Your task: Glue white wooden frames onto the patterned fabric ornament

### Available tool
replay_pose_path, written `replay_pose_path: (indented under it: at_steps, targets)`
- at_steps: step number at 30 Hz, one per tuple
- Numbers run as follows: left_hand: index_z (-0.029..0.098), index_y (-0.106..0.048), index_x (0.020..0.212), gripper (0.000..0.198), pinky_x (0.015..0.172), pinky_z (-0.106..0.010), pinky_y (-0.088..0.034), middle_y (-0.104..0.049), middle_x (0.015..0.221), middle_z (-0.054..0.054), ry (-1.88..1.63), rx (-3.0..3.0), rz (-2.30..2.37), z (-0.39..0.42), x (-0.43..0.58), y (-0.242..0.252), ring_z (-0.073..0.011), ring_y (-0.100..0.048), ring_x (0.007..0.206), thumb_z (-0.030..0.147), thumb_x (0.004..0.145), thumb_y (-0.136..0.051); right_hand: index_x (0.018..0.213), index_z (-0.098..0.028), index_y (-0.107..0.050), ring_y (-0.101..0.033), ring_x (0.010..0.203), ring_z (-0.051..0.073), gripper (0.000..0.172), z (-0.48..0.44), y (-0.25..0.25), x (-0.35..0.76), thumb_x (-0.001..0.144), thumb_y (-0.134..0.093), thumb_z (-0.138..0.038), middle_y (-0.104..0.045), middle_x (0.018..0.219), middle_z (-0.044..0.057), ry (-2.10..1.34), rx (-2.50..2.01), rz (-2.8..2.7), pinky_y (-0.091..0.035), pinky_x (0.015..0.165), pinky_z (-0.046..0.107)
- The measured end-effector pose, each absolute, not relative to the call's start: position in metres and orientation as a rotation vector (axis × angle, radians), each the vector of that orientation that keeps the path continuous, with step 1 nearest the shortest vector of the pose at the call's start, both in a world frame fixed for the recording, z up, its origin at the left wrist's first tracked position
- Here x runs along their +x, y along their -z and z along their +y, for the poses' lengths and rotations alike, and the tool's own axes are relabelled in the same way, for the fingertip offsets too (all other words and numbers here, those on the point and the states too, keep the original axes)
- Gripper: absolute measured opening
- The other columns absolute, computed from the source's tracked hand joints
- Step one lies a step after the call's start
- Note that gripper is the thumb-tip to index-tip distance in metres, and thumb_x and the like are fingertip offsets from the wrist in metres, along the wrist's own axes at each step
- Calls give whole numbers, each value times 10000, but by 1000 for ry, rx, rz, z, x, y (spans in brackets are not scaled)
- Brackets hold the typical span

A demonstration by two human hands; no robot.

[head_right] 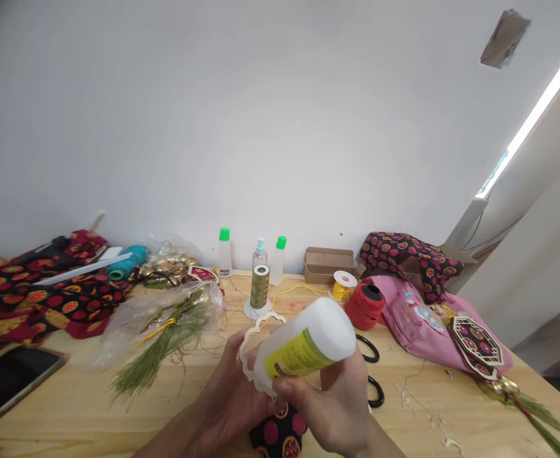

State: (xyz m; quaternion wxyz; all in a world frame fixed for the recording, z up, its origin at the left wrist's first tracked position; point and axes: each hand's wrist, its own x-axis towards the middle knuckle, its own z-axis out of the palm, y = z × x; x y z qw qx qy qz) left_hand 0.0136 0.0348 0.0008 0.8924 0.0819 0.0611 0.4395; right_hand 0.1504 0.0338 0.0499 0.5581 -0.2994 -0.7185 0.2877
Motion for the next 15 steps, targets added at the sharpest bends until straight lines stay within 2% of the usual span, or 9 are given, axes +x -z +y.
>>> replay_pose_path:
  at_steps: [3,5,8,11,13,15]
  targets:
    - [138,-592,1015,346,696,-274,-427,-662,848,-71,-913,178,83,34,13,-4,-152,-603,693,390,824,-452,1091,-176,-540,-664,681,222,487,36,-50,148,694,-669,-427,-678,763,70,-758,-661,-1554,-568,622,302]
    - [129,-584,1009,330,693,-270,-427,-660,861,-76,-918,190,73,34,13,-5,-160,-607,726,363,836,-428,1077,-179,-545,-659,713,223,497,37,-47,147,656,-712,-382,-681,804,75,-812,-653,-1532,-561,658,316]
    - [119,-555,1016,372,659,-279,-437,-658,854,-95,-923,187,126,34,11,-5,-181,-615,720,414,826,-430,1004,-203,-567,-647,718,203,449,38,-42,151,612,-756,-312,-676,817,54,-916,-641,-1501,-555,636,290]
    - [131,-493,1104,465,673,-304,-450,-656,834,-114,-979,189,238,36,6,-5,-196,-624,715,483,803,-455,953,-225,-570,-633,682,154,393,45,-45,161,616,-758,-300,-662,784,13,-1010,-677,-1290,-540,580,215]
    - [135,-436,1175,531,699,-306,-455,-649,831,-114,-1031,194,286,38,1,-8,-205,-628,773,494,786,-485,1018,-240,-535,-620,626,126,405,56,-53,171,666,-717,-324,-649,771,-4,-1141,-735,-1125,-523,507,175]
    - [141,-395,1221,561,700,-300,-460,-641,829,-104,-1079,218,339,39,-5,-13,-201,-628,794,487,790,-486,1062,-262,-490,-582,501,97,387,71,-59,181,722,-662,-328,-627,718,-25,-1368,-832,-1021,-435,332,124]
